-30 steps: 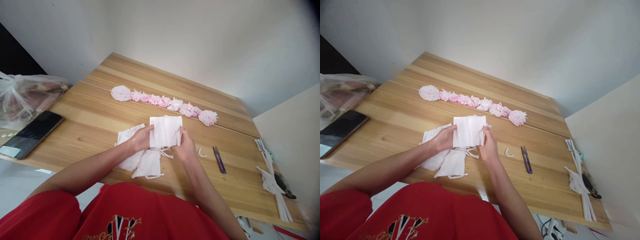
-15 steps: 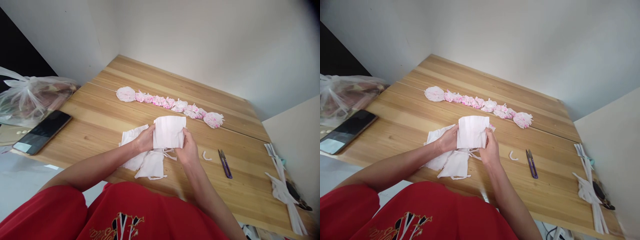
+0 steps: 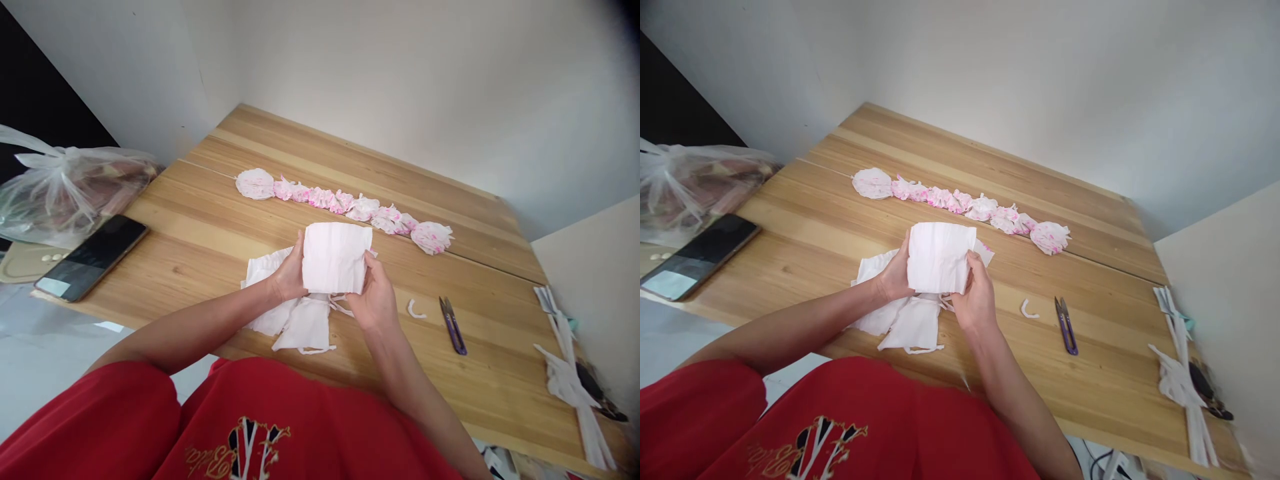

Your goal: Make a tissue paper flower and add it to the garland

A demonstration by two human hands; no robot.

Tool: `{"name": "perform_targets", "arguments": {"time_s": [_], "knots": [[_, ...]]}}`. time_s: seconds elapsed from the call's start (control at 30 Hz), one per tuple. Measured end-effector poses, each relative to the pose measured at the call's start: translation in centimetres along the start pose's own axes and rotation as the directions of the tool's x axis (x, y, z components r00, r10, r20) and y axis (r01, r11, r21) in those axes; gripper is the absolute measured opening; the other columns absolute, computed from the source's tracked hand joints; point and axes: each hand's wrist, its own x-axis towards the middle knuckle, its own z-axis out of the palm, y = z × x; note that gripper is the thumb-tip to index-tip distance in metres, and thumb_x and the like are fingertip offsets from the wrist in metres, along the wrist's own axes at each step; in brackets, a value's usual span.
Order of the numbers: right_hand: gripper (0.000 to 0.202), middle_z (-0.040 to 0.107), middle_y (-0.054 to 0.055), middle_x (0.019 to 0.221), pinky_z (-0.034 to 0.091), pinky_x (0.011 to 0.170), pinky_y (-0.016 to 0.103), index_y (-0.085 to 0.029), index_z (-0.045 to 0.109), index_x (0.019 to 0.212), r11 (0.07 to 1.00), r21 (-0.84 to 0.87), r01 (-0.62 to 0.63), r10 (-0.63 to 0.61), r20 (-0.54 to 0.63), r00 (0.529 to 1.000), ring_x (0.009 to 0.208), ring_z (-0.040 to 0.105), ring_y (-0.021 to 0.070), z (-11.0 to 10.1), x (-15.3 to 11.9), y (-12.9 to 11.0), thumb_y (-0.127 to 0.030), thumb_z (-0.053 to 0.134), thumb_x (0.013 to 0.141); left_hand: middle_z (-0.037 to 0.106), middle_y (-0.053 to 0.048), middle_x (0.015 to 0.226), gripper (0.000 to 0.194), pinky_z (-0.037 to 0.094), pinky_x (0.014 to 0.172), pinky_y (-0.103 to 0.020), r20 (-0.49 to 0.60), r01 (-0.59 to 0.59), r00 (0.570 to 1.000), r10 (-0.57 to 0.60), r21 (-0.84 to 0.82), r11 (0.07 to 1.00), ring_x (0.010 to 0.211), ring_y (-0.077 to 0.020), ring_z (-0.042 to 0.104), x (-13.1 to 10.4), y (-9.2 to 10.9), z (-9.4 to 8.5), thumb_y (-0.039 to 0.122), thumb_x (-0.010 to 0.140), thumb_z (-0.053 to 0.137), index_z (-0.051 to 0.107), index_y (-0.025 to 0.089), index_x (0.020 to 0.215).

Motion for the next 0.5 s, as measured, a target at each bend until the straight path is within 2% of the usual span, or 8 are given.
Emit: {"name": "perform_targets", "arguments": {"time_s": [0.07, 0.17, 0.33, 0.43, 0.5], "knots": [[0.006, 0.073, -0.002, 0.093, 0.057, 0.079, 0.03, -0.023, 0.065, 0.08, 1.0, -0.004, 0.003, -0.003, -0.029, 1.0, 0.097, 0.066, 0.0181, -0.2, 0.3, 0.2, -0.029, 0.067, 0.078, 0.062, -0.017, 0.131, 0.083, 0.035, 0.11, -0.048, 0.036, -0.004, 0.999, 0.005, -0.012, 1.0, 0.124, -0.0321, 0.056, 0.0, 0.0, -0.1, 0.073, 0.089, 0.022, 0.05, 0.012, 0.139], [0.009, 0.072, -0.003, 0.092, 0.056, 0.079, 0.028, -0.023, 0.065, 0.082, 1.0, -0.013, -0.009, 0.008, -0.039, 0.999, 0.097, 0.066, 0.0163, -0.8, 0.9, 0.6, -0.03, 0.067, 0.077, 0.059, -0.019, 0.134, 0.091, 0.032, 0.111, -0.053, 0.088, 0.028, 0.996, -0.026, -0.014, 1.0, 0.126, -0.0352, 0.054, -0.1, 0.1, -0.1, 0.075, 0.088, 0.014, 0.049, 0.009, 0.139], [0.013, 0.071, -0.005, 0.09, 0.054, 0.077, 0.025, -0.023, 0.06, 0.076, 0.999, -0.044, 0.029, -0.03, -0.016, 0.999, 0.093, 0.066, 0.0141, -1.9, 1.6, 1.1, -0.032, 0.069, 0.075, 0.057, -0.021, 0.135, 0.094, 0.03, 0.112, -0.055, 0.103, 0.008, 0.995, -0.006, -0.019, 1.0, 0.129, -0.0358, 0.051, -0.1, 0.3, -0.2, 0.074, 0.087, 0.009, 0.046, 0.006, 0.142], [0.017, 0.072, -0.005, 0.091, 0.054, 0.076, 0.026, -0.023, 0.058, 0.074, 0.998, -0.059, 0.023, -0.023, -0.003, 1.0, 0.092, 0.065, 0.0143, -2.3, 1.9, 1.3, -0.035, 0.07, 0.074, 0.058, -0.02, 0.134, 0.086, 0.033, 0.111, -0.053, 0.086, -0.02, 0.996, 0.02, -0.002, 1.0, 0.127, -0.0338, 0.054, 0.0, 0.1, -0.3, 0.07, 0.091, 0.016, 0.048, 0.008, 0.14], [0.019, 0.072, -0.006, 0.091, 0.053, 0.075, 0.026, -0.023, 0.058, 0.073, 0.994, -0.097, 0.042, -0.041, 0.005, 0.999, 0.09, 0.065, 0.0146, -2.4, 2.0, 1.5, -0.037, 0.07, 0.075, 0.063, -0.019, 0.129, 0.069, 0.037, 0.11, -0.05, 0.024, -0.026, 0.999, 0.025, 0.04, 0.999, 0.122, -0.0315, 0.059, 0.1, -0.1, -0.4, 0.06, 0.096, 0.028, 0.051, 0.01, 0.138]]}}
